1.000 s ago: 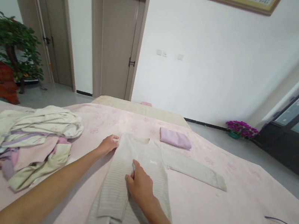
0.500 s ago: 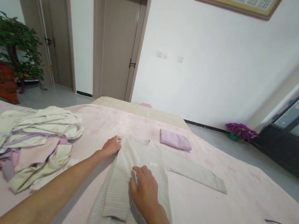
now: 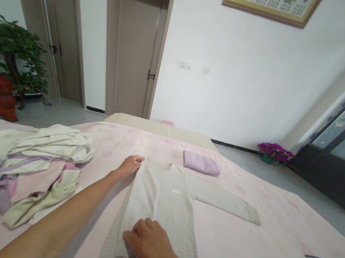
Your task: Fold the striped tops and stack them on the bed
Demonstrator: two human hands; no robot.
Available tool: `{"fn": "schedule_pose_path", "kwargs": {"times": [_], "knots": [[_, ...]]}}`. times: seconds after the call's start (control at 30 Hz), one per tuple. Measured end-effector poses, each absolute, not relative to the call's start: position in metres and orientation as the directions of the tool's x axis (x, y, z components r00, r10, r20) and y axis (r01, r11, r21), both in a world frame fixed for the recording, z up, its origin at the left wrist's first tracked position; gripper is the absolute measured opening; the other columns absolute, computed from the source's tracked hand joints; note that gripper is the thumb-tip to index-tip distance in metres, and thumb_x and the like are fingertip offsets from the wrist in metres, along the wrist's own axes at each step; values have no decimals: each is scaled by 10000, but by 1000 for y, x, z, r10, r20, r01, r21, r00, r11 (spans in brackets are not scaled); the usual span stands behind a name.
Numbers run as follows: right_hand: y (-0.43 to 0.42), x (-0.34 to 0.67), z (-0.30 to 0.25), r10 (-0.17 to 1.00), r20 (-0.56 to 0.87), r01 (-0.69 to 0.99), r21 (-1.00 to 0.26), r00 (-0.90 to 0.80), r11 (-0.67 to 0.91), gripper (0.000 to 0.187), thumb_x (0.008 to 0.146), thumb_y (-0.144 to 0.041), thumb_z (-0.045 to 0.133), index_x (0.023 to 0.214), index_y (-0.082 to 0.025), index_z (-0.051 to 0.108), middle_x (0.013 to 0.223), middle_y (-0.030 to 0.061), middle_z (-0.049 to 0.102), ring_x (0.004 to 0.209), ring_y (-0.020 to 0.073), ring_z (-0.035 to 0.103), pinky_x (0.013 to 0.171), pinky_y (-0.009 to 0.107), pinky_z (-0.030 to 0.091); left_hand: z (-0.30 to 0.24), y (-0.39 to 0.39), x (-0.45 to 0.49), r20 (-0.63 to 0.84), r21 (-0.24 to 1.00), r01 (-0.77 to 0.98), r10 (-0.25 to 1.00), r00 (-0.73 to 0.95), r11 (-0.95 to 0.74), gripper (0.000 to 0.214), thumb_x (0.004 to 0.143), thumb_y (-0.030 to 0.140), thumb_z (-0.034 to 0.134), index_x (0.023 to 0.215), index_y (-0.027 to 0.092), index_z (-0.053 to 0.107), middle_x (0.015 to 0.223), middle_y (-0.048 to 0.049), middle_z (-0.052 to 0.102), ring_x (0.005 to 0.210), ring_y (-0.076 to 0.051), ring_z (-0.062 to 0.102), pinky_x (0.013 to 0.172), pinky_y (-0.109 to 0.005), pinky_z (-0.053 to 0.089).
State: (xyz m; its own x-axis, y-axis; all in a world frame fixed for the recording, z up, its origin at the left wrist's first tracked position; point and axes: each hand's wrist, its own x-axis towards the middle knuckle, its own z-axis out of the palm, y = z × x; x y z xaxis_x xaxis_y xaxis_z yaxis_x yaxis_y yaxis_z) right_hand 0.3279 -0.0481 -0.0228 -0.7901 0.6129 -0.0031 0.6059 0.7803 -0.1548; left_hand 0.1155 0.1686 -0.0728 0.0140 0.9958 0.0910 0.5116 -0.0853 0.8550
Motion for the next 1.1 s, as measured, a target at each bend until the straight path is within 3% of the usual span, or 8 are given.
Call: {"fn": "schedule_pose_path", "kwargs": {"times": [0.13,0.23,0.37,0.57,0.77,0.9,1.0,1.1], "knots": [[-47,323,-44,625,5,624,-64,-780,779,371,678,-340,749,988,-212,591,1005,64,626,869,242,562,647,316,408,-74,181,120,103,848,520,994,21,-99,426,736,121,569,1124,170,738,1088,-69,758,891,-187,712,762,-237,528],[-45,319,-65,627,126,633,13,-769,774,242,754,-302,720,927,-200,586,905,50,624,809,224,553,616,311,396,-75,188,124,120,838,533,992,27,-116,394,704,113,607,1061,175,763,1083,-71,760,997,-214,699,874,-257,511],[-41,317,-75,565,279,602,64,-777,796,141,850,-265,670,841,-193,549,802,28,595,738,193,518,601,302,375,-77,195,127,125,838,531,991,37,-125,443,642,56,601,1034,173,771,1068,-69,765,1027,-231,697,905,-274,510],[-40,310,-74,482,321,524,53,-815,850,191,868,-321,671,821,-199,532,764,14,549,702,170,465,570,291,323,-84,203,132,100,860,496,993,66,-120,545,679,17,523,1182,133,697,1128,-73,748,1015,-171,706,866,-227,531],[-36,301,-84,487,306,507,-18,-818,862,195,830,-344,693,782,-207,563,743,15,545,676,165,455,541,290,273,-93,204,127,81,785,616,997,9,-69,476,670,24,581,1097,173,728,1113,-74,751,1043,-191,690,900,-241,506],[-36,302,-82,496,257,491,-91,-829,867,224,834,-411,668,769,-213,585,750,14,553,694,164,468,575,290,307,-89,199,123,101,700,710,995,5,-74,412,732,59,565,1086,196,724,1097,-72,748,1030,-200,679,904,-266,491],[-37,301,-84,497,262,487,-106,-827,867,325,840,-534,646,776,-219,594,801,11,588,751,173,502,631,300,355,-82,191,125,143,633,767,990,14,-103,367,779,86,538,1078,201,718,1180,-94,706,1116,-232,636,981,-319,453],[-37,298,-97,450,308,441,-102,-838,892,337,869,-576,605,876,-239,608,975,-4,649,835,178,556,682,310,398,-79,178,135,217,575,798,974,67,-182,332,866,175,504,1145,205,681,1338,-106,610,1301,-255,503,1122,-364,328]]}}
